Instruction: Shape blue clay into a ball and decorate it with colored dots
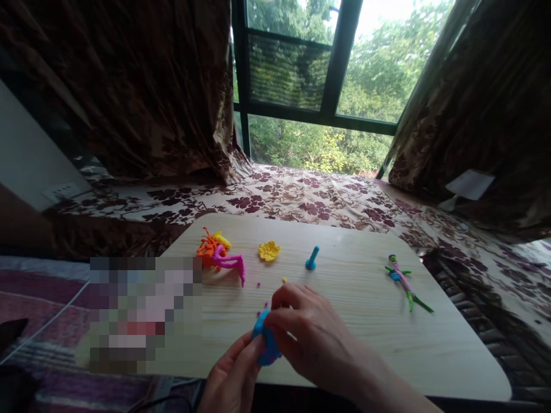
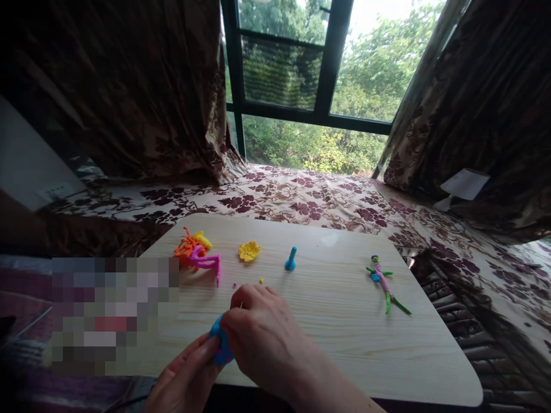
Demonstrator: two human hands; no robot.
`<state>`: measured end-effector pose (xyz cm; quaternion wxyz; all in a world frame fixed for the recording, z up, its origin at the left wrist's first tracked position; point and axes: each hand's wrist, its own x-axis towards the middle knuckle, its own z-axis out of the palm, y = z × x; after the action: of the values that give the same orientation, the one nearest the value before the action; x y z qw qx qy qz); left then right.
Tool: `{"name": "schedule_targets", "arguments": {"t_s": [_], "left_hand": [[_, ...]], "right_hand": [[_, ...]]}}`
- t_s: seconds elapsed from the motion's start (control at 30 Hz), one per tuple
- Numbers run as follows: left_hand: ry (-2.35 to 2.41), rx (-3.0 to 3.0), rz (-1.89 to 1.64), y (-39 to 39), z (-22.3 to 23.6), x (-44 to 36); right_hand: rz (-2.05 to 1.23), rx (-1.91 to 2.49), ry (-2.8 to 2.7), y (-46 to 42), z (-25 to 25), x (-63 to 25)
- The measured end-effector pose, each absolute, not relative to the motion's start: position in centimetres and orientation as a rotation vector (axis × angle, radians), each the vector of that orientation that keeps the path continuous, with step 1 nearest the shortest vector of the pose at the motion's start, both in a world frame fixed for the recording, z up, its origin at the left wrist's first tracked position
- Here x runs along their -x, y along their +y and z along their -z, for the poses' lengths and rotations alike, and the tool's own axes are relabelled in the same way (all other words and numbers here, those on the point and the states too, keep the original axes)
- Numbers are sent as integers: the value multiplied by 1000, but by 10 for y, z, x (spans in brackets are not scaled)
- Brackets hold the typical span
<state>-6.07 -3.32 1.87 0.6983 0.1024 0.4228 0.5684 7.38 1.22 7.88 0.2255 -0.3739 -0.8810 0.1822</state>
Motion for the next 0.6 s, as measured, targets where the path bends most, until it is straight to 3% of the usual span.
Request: {"name": "schedule_targets", "arguments": {"t_s": [0.6], "left_hand": [[990,-325,-1281,-38,-29,53]], "right_hand": [[-962,870,-2145,-3,-82,-85]]}}
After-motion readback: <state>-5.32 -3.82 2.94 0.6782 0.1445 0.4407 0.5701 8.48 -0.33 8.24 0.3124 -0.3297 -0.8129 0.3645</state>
